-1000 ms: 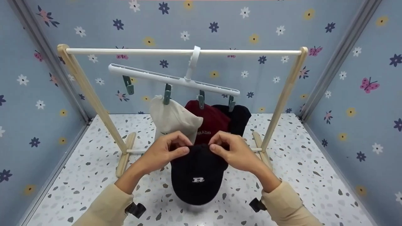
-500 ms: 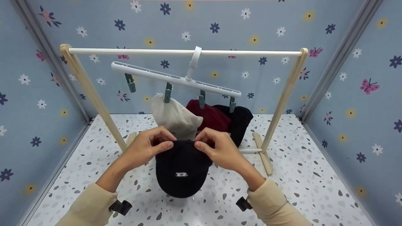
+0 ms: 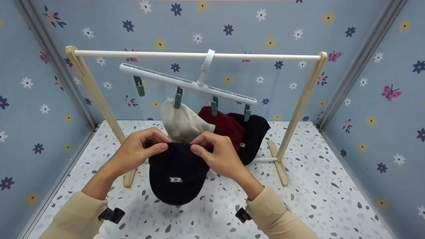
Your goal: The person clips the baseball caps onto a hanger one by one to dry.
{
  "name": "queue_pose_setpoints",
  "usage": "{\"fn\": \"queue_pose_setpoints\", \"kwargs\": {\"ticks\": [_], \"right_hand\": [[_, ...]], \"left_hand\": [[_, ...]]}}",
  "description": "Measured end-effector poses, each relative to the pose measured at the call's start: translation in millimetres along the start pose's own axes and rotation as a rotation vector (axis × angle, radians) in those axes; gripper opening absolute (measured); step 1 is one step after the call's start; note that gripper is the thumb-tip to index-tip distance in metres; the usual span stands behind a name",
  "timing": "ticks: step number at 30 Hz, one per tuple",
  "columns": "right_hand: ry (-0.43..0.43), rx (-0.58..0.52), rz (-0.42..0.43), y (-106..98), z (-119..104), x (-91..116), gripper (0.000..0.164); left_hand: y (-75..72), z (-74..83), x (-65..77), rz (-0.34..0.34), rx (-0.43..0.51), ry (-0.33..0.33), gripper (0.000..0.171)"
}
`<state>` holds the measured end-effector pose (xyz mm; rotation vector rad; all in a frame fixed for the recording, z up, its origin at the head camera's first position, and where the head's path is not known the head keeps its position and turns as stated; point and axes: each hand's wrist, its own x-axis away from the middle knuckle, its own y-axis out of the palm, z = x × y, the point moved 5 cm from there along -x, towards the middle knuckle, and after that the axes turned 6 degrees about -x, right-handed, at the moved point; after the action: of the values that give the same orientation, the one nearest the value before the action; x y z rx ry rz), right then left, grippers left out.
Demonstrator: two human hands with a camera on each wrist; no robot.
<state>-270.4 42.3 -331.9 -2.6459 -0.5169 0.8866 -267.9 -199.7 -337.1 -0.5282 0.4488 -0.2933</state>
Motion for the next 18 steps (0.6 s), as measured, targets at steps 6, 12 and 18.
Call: {"fn": "queue_pose_setpoints", "kwargs": {"ticks": [6,12,18], "right_hand": [[0.008,0.0,-0.005,8,-6,-10,0.005],[0.033,0.037,-0.016,13,-11,-21,0.005],[0.038,0.063,0.007,19,-14,-36,0.005]], "left_hand": [[-14.6,-1.9,-1.4,0.001,-0.011,-0.009,0.011],[-27.0,-2.1,-3.8,0.027,-0.087,-0.009,0.013],[-38.6,-3.5,-6.4,0.061,-0.125,-0.033,0.014]]}}
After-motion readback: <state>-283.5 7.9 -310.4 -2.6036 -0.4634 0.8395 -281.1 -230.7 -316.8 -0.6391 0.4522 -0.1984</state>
